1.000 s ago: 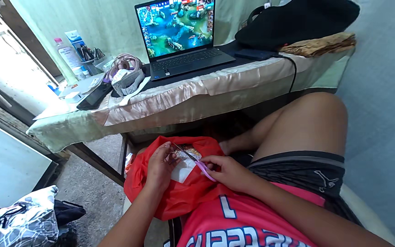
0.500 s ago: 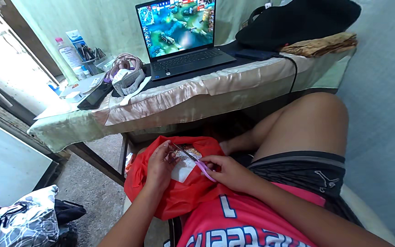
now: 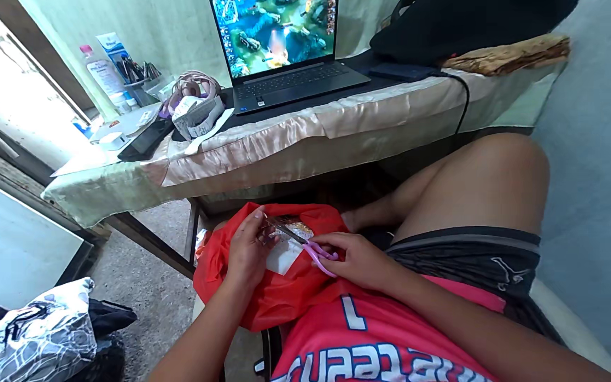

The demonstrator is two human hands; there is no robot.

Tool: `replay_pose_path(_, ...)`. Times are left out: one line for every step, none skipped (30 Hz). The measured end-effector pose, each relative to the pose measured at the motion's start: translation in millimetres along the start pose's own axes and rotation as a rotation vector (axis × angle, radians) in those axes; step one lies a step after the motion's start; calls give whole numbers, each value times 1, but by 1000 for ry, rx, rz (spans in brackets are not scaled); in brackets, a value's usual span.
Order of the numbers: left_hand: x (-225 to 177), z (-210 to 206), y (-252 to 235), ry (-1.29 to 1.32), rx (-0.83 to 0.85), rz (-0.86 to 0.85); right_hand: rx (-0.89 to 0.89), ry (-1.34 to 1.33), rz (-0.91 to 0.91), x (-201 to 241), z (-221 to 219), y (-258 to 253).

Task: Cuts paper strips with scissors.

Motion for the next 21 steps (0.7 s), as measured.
replay_pose_path(0,-1,0,-2,6,0,-10,3,4,0,1,0)
replay_pose_path(-1,-2,1,-6,10,-1,-16,4,6,0,2,0)
replay_pose_path(-1,-3,1,-13,14,-4,-19,5,9,0,2,0)
replay_pose_path(-2,-3,2,-18,17,-7,-23,2,12,1,3,0)
replay_pose_path(-2,-4,2,-20,17,-9,-27,0,15,2,3,0)
replay_pose_path(-2,-4,2,-21,17,-13,-31,-1,20,3,3,0)
replay_pose_path(-2,-4,2,-20,15,-16,-37,5,24,3,4,0)
replay_pose_path(-2,-4,2,-17,10,-20,-39,20,26,3,4,0)
replay_pose_path(-2,-5,3,-14,6,-24,-42,30,28,3,4,0)
replay_pose_path(-2,-5,3,-10,6,-26,-45,37,30,3,4,0)
replay_pose_path(-2,-5,3,-6,6,-29,-47,41,30,3,4,0)
replay_pose_path(-3,-6,4,0,2,-30,-47,41,29,3,4,0)
replay_pose_path(-2,-6,4,3,0,-29,-46,41,26,2,4,0)
replay_pose_path(-2,-6,4,6,-2,-29,-44,39,26,2,4,0)
replay_pose_path(-2,-6,4,5,-1,-30,-45,41,25,2,4,0)
replay_pose_path(-2,-6,4,5,1,-30,-44,43,24,2,4,0)
replay_pose_path(-2,-6,4,5,3,-29,-43,41,24,1,4,0)
replay_pose_path(-2,-6,4,5,4,-27,-43,38,23,1,4,0)
replay_pose_path(-2,-6,4,5,5,-26,-44,35,24,1,4,0)
replay_pose_path(-2,-6,4,5,5,-27,-43,31,24,0,4,0)
replay_pose_path(-2,-6,4,3,3,-27,-42,25,24,0,4,0)
Point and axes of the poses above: each hand's wrist, its own y-axis away from the middle knuckle, its own z-axis out of the back of the hand, x = y × z, the point moved 9 cm from there along -y, towards the middle knuckle, and after that the axes turned 6 degrees about z, right-handed, at the moved point
